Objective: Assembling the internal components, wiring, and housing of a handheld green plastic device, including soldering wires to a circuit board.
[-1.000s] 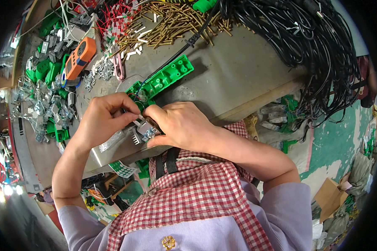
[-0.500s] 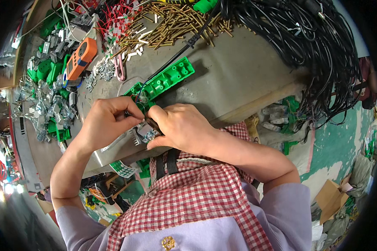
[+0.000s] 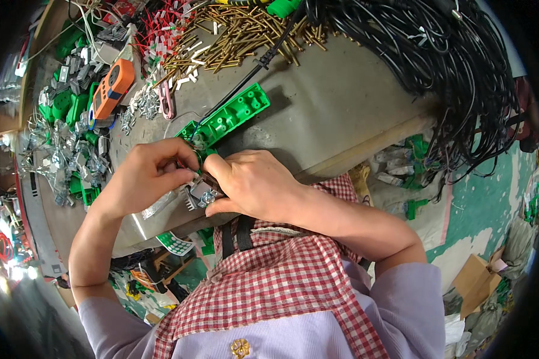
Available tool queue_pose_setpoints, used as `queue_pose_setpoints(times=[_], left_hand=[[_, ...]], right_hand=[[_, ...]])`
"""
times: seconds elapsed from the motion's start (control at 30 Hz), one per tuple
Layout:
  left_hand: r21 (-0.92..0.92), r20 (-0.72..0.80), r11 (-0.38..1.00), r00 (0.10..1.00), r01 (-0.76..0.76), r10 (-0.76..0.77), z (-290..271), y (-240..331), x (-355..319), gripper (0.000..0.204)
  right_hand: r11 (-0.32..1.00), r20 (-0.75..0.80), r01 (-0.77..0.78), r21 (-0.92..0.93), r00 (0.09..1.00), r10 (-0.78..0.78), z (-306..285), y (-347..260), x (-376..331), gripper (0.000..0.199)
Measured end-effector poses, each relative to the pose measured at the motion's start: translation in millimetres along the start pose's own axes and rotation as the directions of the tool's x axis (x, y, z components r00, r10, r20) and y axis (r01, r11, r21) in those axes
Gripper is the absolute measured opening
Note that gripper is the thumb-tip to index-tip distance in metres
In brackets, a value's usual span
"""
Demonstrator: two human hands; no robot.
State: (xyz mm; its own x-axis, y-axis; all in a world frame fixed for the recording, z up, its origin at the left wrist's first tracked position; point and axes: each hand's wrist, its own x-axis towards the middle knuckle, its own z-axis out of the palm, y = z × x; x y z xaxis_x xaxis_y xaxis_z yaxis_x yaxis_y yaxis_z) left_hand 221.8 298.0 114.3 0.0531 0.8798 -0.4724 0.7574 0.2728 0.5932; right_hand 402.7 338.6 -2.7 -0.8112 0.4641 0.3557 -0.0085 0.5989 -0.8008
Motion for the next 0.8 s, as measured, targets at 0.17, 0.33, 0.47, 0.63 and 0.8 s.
queue_pose_setpoints(times=[0.17, 0.33, 0.47, 0.63, 0.8], left_hand=[[-0.003, -0.04, 1.0, 0.999, -0.019, 0.019, 1, -6, -4, 0.009], [-0.079, 0.055, 0.996, 0.997, 0.049, -0.045, 1, -6, 2, 0.008], [-0.05, 0.074, 0.991, 0.99, 0.122, -0.119, -6, 2, 5, 0.011], [-0.131, 0.087, 0.983, 0.989, 0.13, -0.119, -3, 1, 7, 0.009], [0.063, 0.007, 0.998, 1.0, -0.027, 0.027, 3, 6, -3, 0.015]], right_hand=[[1.0, -0.006, 0.01, 0.027, 1.0, -0.01, 2, -1, 0, 0.056], [1.0, 0.007, 0.023, 0.018, 1.0, -0.023, 2, 0, -2, 0.054], [0.999, -0.016, 0.031, 0.011, 0.999, -0.031, 1, 0, 0, 0.054], [1.0, 0.02, 0.03, 0.001, 0.999, -0.03, -5, 1, 2, 0.054], [0.997, 0.038, 0.001, -0.078, 0.999, 0.002, -5, -5, 2, 0.055]])
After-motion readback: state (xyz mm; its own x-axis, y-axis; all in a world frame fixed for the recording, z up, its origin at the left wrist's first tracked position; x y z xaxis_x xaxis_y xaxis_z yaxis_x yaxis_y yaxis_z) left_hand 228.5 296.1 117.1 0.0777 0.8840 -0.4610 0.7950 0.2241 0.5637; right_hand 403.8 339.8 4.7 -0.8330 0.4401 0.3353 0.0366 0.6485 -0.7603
